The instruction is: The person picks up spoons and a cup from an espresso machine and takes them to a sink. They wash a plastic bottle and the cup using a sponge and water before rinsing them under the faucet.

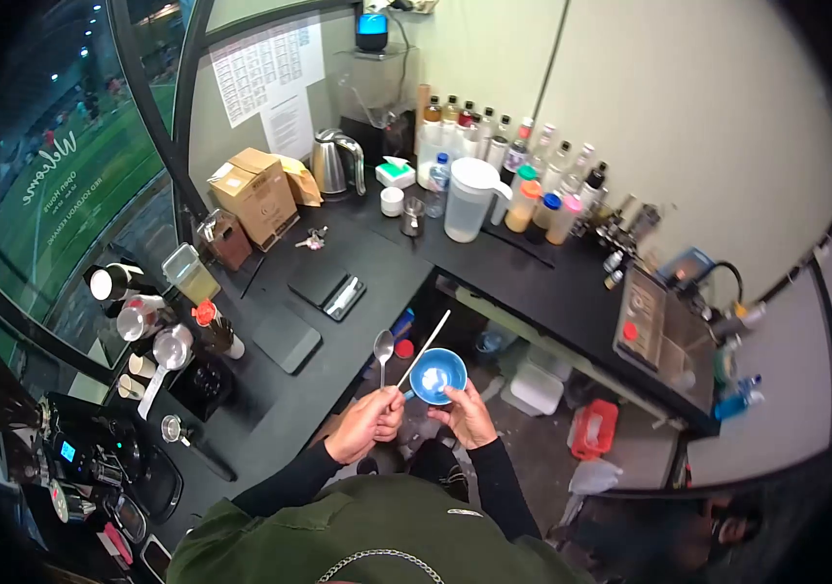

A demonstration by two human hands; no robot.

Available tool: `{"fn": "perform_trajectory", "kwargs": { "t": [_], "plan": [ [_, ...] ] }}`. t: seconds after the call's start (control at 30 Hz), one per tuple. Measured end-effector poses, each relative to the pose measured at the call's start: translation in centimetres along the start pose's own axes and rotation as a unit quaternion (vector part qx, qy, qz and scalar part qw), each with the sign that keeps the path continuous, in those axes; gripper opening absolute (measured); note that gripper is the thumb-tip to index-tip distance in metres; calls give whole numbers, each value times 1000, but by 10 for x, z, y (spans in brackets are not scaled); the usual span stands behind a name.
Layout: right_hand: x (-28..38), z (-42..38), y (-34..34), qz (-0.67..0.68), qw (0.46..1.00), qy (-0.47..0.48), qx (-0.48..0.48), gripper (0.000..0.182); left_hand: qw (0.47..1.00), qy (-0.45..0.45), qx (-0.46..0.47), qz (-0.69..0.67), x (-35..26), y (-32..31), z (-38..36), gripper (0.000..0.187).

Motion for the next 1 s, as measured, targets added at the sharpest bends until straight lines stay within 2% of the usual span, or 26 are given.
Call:
{"fn": "perform_trajectory", "kwargs": {
  "t": [0.07, 0.13, 0.2, 0.27, 0.37, 0.47, 0.53, 0.6, 0.7, 0.77, 0.9, 1.0],
  "plan": [
    [16, 43, 1, 19, 1000, -12, -7, 41, 999, 6, -29, -38, 1, 14, 34, 29],
    [25, 95, 11, -18, 998, -54, 32, 43, 995, 0, -66, -72, 3, 27, 63, 29],
    [29, 153, 27, -61, 992, -110, 4, 42, 990, -7, -105, -92, -2, 35, 87, 29],
    [32, 207, 34, -60, 987, -151, 2, 27, 973, -16, -185, -136, -8, 43, 107, 29],
    [37, 272, 18, -4, 976, -213, 34, 20, 962, -35, -244, -115, -34, 41, 125, 31],
    [37, 345, -6, -34, 982, -172, 76, 19, 931, -79, -344, -98, -52, 43, 134, 32],
    [13, 401, -15, -17, 982, -160, 103, 18, 903, -108, -401, -115, -54, 47, 130, 32],
    [-1, 442, -31, 29, 981, -178, 76, 19, 873, -150, -440, -149, -55, 44, 123, 31],
    [-33, 502, -33, 81, 972, -221, -22, 24, 828, -193, -481, -215, -45, 33, 119, 33],
    [-35, 524, -43, 93, 972, -205, -65, 26, 831, -196, -479, -205, -36, 31, 118, 32],
    [-32, 554, -62, 138, 968, -195, -76, 28, 826, -205, -494, -179, -42, 33, 112, 31],
    [-22, 573, -58, 129, 975, -130, -123, 30, 817, -209, -511, -167, -47, 38, 104, 31]
  ]
}}
Point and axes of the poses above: each hand's wrist, its own z-axis towards the middle knuckle, its own y-axis out of the back of the hand, x = y × z, the point moved 7 cm from there along z, towards the middle knuckle, and after that the axes turned 12 degrees about z, right-handed, at the moved point
